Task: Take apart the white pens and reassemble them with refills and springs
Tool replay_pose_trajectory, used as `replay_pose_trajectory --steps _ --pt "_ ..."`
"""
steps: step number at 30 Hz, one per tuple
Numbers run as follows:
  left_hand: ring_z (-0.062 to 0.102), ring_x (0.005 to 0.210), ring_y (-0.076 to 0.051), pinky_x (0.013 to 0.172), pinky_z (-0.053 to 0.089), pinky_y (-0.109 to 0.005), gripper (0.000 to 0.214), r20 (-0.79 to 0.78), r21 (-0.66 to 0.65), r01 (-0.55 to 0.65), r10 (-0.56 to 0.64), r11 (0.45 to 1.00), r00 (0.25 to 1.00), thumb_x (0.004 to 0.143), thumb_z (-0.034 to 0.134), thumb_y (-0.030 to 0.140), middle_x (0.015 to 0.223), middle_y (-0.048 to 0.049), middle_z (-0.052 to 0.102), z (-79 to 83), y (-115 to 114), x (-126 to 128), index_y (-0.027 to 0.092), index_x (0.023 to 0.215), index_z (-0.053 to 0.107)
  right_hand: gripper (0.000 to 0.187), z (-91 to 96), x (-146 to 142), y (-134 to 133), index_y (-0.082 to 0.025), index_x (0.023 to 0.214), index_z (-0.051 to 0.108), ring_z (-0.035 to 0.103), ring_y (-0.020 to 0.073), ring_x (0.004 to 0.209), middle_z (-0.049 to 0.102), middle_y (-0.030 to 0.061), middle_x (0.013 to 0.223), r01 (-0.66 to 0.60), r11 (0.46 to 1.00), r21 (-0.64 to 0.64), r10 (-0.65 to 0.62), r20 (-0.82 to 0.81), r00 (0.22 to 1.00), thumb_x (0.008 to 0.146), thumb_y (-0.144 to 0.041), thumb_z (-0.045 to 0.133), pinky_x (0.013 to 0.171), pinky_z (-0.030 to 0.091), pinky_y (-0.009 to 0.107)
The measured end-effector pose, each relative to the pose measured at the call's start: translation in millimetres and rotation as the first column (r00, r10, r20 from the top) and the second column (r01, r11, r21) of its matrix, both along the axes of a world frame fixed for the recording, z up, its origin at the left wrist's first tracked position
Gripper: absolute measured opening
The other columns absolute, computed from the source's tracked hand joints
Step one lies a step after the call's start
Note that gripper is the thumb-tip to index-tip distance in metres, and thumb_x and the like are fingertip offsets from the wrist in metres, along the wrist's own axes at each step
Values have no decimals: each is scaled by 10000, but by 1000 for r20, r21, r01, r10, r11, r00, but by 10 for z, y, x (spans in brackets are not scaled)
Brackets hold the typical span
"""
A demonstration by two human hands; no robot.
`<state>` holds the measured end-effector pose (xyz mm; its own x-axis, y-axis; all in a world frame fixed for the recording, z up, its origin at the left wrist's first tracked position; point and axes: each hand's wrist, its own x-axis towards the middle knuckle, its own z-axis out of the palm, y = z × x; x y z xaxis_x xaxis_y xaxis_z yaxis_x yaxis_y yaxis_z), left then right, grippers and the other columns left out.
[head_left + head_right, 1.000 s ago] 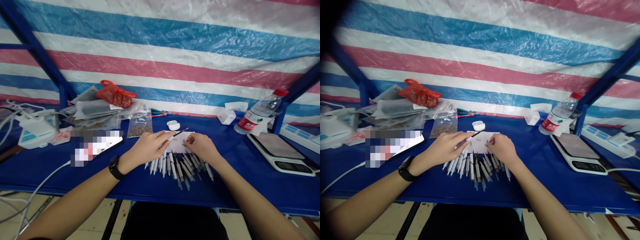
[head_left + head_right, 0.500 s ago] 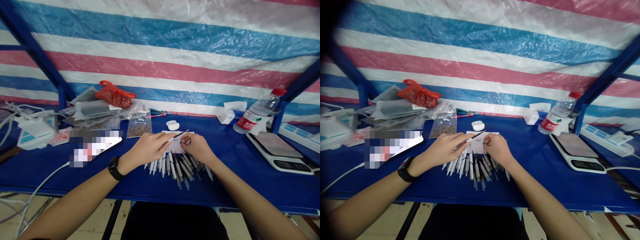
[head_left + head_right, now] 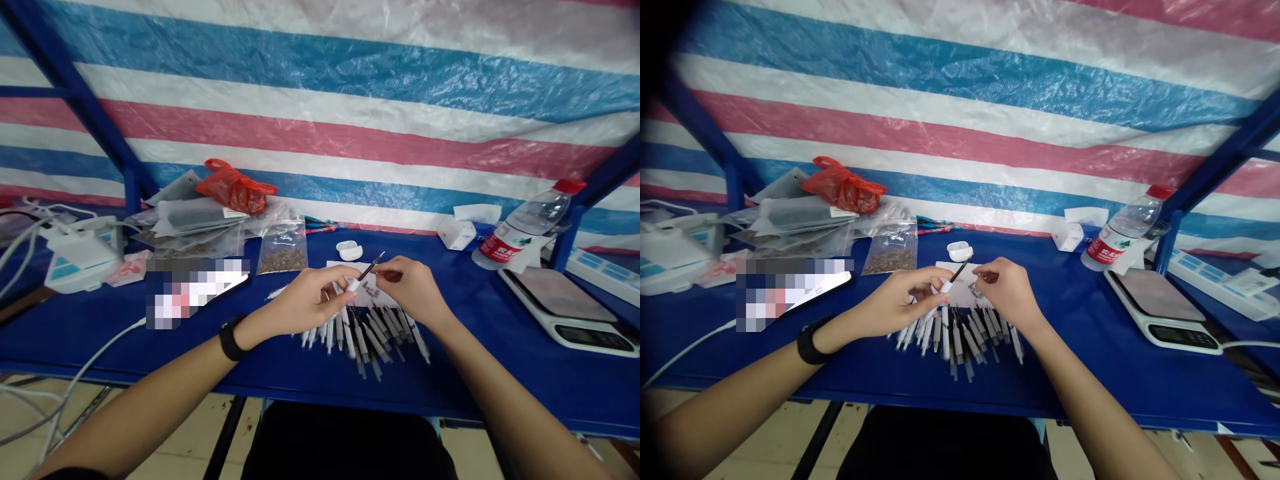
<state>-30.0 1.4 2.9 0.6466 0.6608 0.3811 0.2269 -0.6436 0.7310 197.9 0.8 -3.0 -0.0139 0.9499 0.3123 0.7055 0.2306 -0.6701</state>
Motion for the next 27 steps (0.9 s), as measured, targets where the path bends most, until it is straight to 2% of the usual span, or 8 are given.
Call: replay_pose_trajectory --steps 2,4,9,12,15,19,22,27 --pt "667 601 -105 518 495 -188 266 52 -144 79 -72 986 996 976 575 297 855 -19 675 30 -53 16 179 1208 630 183 8 -2 2 -201 783 800 707 190 717 760 44 806 -28 999 -37 24 -95 995 696 -148 647 708 557 301" --pt "661 588 -103 506 486 -182 255 74 -196 130 -118 972 990 973 586 300 827 -9 660 37 -94 24 181 1196 625 125 21 1 8 -196 762 784 710 199 722 770 44 790 -76 995 -58 58 -256 965 692 -199 681 713 567 318" --pt "584 527 -80 506 453 -180 247 52 -119 129 -124 984 991 964 610 290 729 14 655 13 -118 29 164 1173 645 121 120 48 -16 -235 771 772 653 145 651 726 -5 716 -166 984 69 169 -670 723 672 -293 814 660 565 299" --pt "592 546 -90 537 476 -194 259 39 -84 129 -126 988 991 962 612 284 718 8 666 -3 -97 29 146 1178 649 108 194 53 -72 -273 766 772 658 121 656 703 -32 711 -202 971 126 223 -777 589 685 -248 839 659 572 269" --pt "587 539 -87 538 480 -195 260 35 -68 125 -123 990 992 963 612 289 728 5 673 -22 -79 30 150 1181 644 115 232 26 -128 -284 763 768 684 121 672 696 -39 709 -262 951 167 285 -806 519 693 -240 847 677 590 264" --pt "614 556 -82 533 481 -179 233 45 -36 111 -109 993 993 957 610 270 776 -6 682 -39 -69 36 148 1151 649 107 231 -4 -165 -278 777 727 703 134 683 684 -43 712 -293 926 236 364 -764 534 741 -261 827 692 610 289" --pt "627 560 -84 535 487 -172 229 41 -17 90 -89 996 995 957 609 263 761 -2 682 -35 -69 36 153 1153 655 122 221 -15 -175 -271 786 705 714 152 693 672 -41 716 -256 933 252 356 -739 572 742 -266 819 692 620 313" --pt "638 563 -89 521 486 -168 244 30 -8 82 -82 997 996 962 603 272 774 -16 695 -24 -78 35 147 1163 660 128 230 -38 -190 -267 760 722 691 137 653 661 -40 703 -229 926 301 378 -734 564 717 -245 841 669 597 297"
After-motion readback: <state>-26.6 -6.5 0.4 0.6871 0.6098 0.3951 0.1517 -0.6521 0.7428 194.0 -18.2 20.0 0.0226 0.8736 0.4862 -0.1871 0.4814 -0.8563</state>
